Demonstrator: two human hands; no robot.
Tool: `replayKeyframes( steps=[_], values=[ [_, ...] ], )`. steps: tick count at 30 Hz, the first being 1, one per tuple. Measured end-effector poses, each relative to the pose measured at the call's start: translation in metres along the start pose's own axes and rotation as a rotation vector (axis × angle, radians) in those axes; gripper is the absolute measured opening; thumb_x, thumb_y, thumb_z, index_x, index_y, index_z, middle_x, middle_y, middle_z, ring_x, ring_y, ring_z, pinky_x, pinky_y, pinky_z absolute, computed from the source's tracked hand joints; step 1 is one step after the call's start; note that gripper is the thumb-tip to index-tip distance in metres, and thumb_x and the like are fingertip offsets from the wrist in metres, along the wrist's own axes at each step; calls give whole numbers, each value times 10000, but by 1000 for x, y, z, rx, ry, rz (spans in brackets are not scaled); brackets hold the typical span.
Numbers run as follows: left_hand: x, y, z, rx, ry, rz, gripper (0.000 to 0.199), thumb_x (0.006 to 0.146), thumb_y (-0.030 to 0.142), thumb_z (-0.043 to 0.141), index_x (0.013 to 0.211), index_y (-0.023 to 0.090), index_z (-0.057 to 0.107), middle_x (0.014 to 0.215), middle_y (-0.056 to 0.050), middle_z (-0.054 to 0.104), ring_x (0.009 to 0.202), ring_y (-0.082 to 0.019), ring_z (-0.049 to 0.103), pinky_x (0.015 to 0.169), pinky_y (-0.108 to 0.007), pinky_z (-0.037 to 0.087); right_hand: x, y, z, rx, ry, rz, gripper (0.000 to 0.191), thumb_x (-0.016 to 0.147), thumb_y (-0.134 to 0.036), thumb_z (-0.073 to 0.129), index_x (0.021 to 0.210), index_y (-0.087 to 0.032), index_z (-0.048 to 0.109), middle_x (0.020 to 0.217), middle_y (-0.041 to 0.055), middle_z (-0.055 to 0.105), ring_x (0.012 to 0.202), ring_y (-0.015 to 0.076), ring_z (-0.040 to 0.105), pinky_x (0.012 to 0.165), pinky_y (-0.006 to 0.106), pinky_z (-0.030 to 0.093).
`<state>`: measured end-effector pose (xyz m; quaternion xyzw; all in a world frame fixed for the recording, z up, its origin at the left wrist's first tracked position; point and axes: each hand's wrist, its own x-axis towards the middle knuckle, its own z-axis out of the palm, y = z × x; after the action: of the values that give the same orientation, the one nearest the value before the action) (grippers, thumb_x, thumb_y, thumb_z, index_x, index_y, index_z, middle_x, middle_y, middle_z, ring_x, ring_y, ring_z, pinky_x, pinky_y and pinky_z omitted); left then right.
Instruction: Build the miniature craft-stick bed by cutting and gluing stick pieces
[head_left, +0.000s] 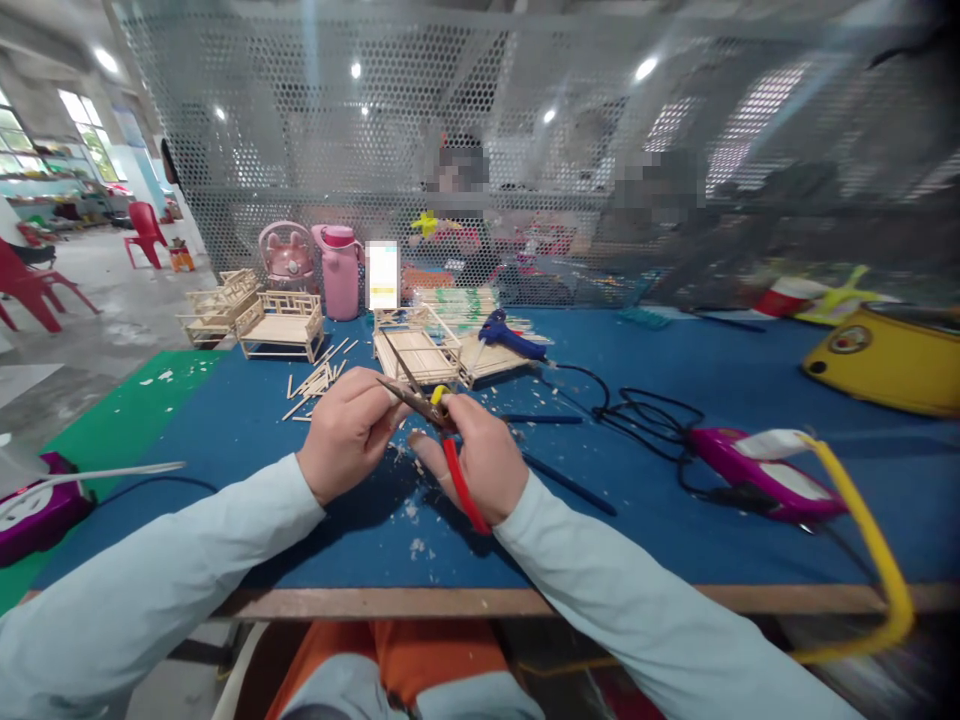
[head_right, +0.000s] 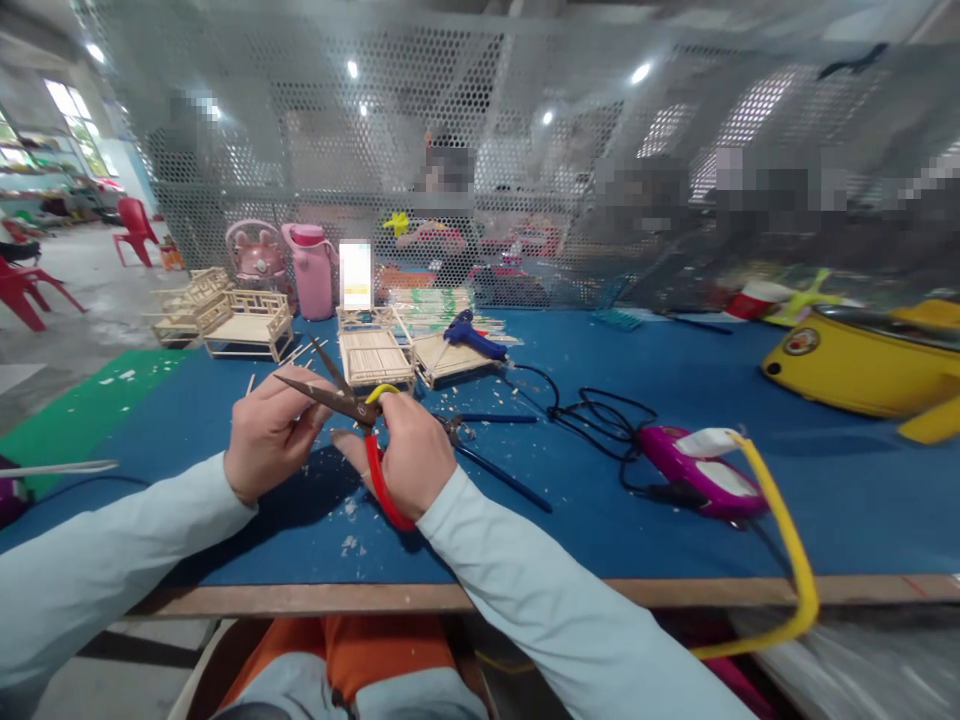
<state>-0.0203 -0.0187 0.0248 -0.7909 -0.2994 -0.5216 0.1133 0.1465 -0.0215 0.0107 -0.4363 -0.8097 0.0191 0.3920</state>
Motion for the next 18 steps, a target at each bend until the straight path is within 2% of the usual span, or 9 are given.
replayKeyframes(
  steps=[5, 9, 11, 14, 16, 18],
  values=[
    [-2, 3, 2, -23, -14, -32, 171, 843, 182, 495, 717, 163, 608, 719, -55, 647, 715, -133, 575, 665, -229, 451, 1, 3, -3, -61, -35, -1, 329, 795, -500, 489, 647, -207, 468, 592, 24, 495, 551, 155, 451, 546, 268, 332],
    [-2, 7, 6, -97, -46, -111, 166, 847, 200, 508, 730, 155, 617, 727, -47, 659, 708, -120, 575, 655, -214, 442, 3, 6, -5, 18, -47, 1, 419, 793, -528, 485, 530, -214, 399, 492, -12, 416, 486, 117, 386, 514, 256, 296],
    [-2, 8, 9, -136, -34, -214, 171, 849, 224, 512, 735, 158, 621, 699, -32, 651, 667, -113, 567, 627, -211, 435, 6, 6, -6, 114, -40, 55, 418, 776, -543, 503, 543, -207, 414, 494, -23, 410, 484, 107, 374, 506, 249, 302],
    [-3, 7, 11, -210, -21, -341, 182, 844, 256, 525, 721, 164, 624, 660, -8, 639, 611, -103, 552, 595, -210, 426, 10, 4, -6, 310, -41, 149, 347, 772, -517, 515, 663, -189, 494, 568, -19, 471, 537, 115, 417, 543, 251, 359],
    [-4, 6, 13, -252, -25, -383, 178, 836, 272, 540, 725, 167, 631, 670, -6, 649, 608, -103, 554, 597, -212, 428, 12, 3, -7, 433, -67, 173, 297, 769, -477, 528, 744, -180, 525, 636, -7, 516, 601, 129, 459, 591, 262, 395],
    [-5, 4, 14, -263, -32, -397, 167, 825, 288, 557, 742, 171, 640, 685, -8, 660, 614, -106, 559, 601, -217, 433, 14, 3, -6, 543, -80, 209, 273, 763, -451, 536, 749, -179, 533, 657, -4, 525, 626, 134, 474, 607, 268, 406]
  ],
)
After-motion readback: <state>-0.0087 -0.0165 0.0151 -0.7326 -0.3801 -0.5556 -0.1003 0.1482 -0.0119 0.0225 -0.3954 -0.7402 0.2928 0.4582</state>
